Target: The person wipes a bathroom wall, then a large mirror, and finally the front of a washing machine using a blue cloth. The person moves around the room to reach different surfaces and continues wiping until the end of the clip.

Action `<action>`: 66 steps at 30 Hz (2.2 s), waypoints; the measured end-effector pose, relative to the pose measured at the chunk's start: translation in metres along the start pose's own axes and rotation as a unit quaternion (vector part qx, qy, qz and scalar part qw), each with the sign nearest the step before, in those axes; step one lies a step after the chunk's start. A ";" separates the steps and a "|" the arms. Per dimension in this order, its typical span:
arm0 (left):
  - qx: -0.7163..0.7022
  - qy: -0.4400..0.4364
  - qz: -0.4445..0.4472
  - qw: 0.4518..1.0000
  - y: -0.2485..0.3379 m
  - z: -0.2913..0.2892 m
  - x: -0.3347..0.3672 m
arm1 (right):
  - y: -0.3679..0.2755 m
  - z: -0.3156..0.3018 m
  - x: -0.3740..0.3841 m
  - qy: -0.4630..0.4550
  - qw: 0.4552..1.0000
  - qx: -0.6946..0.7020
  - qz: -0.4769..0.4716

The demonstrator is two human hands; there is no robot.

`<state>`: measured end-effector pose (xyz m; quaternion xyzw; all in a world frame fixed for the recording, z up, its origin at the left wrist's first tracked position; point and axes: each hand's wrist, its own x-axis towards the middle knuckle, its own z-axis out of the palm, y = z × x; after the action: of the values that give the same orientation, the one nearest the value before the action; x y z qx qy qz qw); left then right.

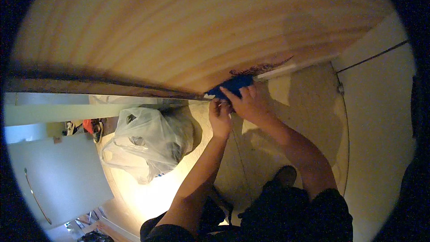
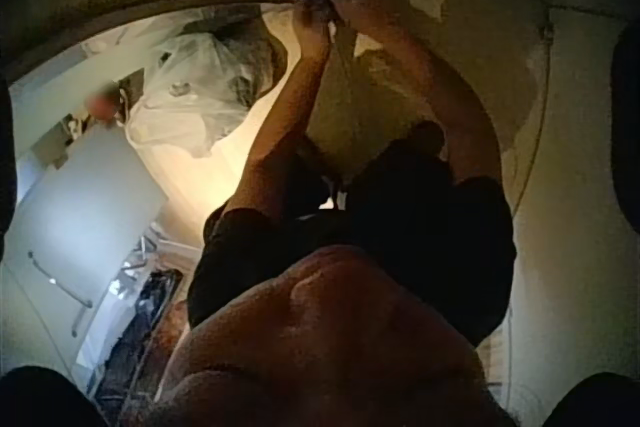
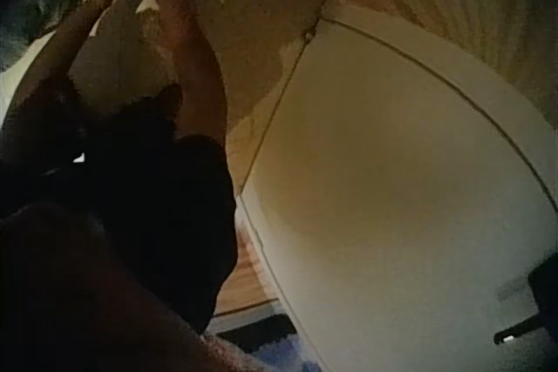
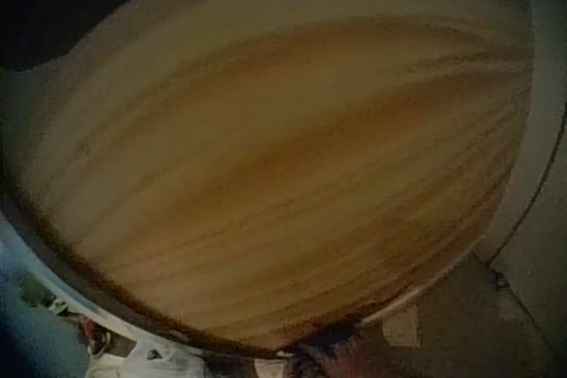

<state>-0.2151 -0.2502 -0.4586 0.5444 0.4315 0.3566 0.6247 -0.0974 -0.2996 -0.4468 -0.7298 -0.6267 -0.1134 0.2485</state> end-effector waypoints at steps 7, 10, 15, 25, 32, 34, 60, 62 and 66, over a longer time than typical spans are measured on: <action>-0.344 0.081 -0.231 0.906 -0.017 -0.044 0.013 | -0.027 0.023 0.021 0.005 0.973 0.030 -0.228; -0.324 0.027 -0.256 0.910 -0.027 -0.041 0.022 | -0.007 0.044 0.017 0.041 0.957 0.007 -0.285; -0.430 -0.047 -0.245 0.868 -0.056 -0.006 0.026 | 0.034 0.038 -0.001 0.005 0.969 -0.034 -0.244; -0.419 -0.076 -0.300 0.853 -0.035 0.075 0.026 | 0.106 -0.008 -0.034 -0.006 0.989 -0.046 -0.143; -0.376 -0.102 -0.365 0.846 0.011 0.115 0.020 | 0.148 -0.027 -0.056 0.043 0.995 -0.067 -0.052; -0.428 -0.078 -0.403 0.805 0.008 0.120 0.022 | 0.154 -0.025 -0.064 0.035 0.996 -0.076 0.039; -0.100 -0.601 -0.174 0.773 0.195 0.240 -0.155 | 0.088 -0.345 -0.120 0.290 0.909 -0.205 0.217; -0.073 -0.639 -0.065 0.763 0.206 0.261 -0.159 | 0.090 -0.389 -0.119 0.295 0.871 -0.360 0.156; -0.040 -0.624 0.081 0.776 0.245 0.300 -0.176 | 0.130 -0.475 -0.121 0.269 0.770 -0.534 0.222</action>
<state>0.0040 -0.4853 -0.1791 0.6548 -0.1130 0.0052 0.7473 0.0753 -0.6557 -0.1291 -0.8031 -0.1933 -0.5636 -0.0046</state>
